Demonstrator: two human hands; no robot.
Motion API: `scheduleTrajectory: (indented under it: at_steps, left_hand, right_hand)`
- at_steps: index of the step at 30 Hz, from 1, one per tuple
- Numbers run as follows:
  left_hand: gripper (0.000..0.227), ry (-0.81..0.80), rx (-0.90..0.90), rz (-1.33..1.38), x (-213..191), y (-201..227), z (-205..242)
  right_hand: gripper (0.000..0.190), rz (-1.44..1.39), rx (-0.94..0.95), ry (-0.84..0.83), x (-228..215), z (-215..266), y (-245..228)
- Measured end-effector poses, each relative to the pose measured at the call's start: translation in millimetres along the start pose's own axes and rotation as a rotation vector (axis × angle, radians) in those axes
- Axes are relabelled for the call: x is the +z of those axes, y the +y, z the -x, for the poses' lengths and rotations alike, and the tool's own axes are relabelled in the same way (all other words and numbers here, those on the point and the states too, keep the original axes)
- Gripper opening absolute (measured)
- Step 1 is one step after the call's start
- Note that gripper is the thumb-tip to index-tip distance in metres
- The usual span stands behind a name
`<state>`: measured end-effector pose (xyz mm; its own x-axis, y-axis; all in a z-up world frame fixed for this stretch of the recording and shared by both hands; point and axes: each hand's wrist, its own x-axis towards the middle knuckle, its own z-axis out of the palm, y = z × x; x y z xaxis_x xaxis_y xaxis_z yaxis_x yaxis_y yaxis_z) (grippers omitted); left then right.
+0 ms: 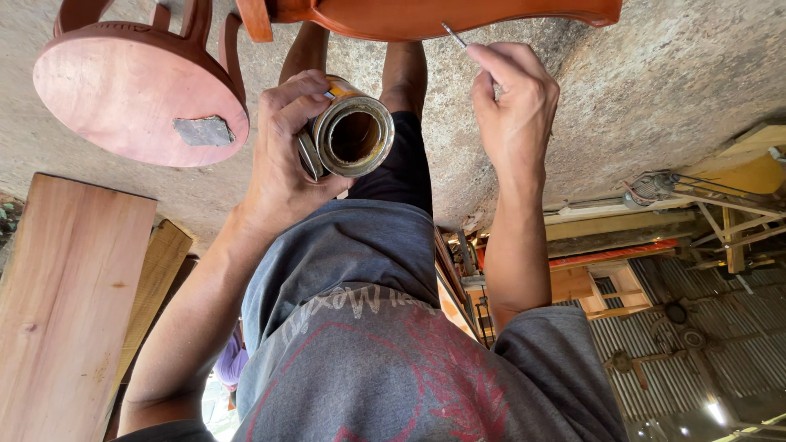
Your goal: The person applies a liquid substance from a small can onto the surfaces of wooden stools using a small knife-like tool and a brush. They move between multiple stools, covering the tops and legs with the substance.
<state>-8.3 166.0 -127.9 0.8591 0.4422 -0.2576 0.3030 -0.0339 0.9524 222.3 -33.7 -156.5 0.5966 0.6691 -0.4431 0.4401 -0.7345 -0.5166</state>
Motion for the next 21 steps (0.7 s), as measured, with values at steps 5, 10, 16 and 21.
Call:
scheduleTrajectory:
  at_steps: [5,10,16,21]
  left_hand:
    - [0.088,0.004,-0.005,0.007,2,2,0]
    - [0.086,0.021,-0.006,-0.001,3,4,1]
    - [0.087,0.077,0.035,0.037,10,3,1]
    - [0.087,0.17,0.031,0.056,20,4,7]
  right_hand:
    - [0.031,-0.043,0.039,-0.044,2,-6,-8]
    - [0.032,-0.151,0.018,-0.018,-9,1,-22]
    - [0.029,-0.115,0.037,-0.075,-21,-7,-28]
    - [0.029,-0.106,-0.134,-0.163,-28,-18,-44]
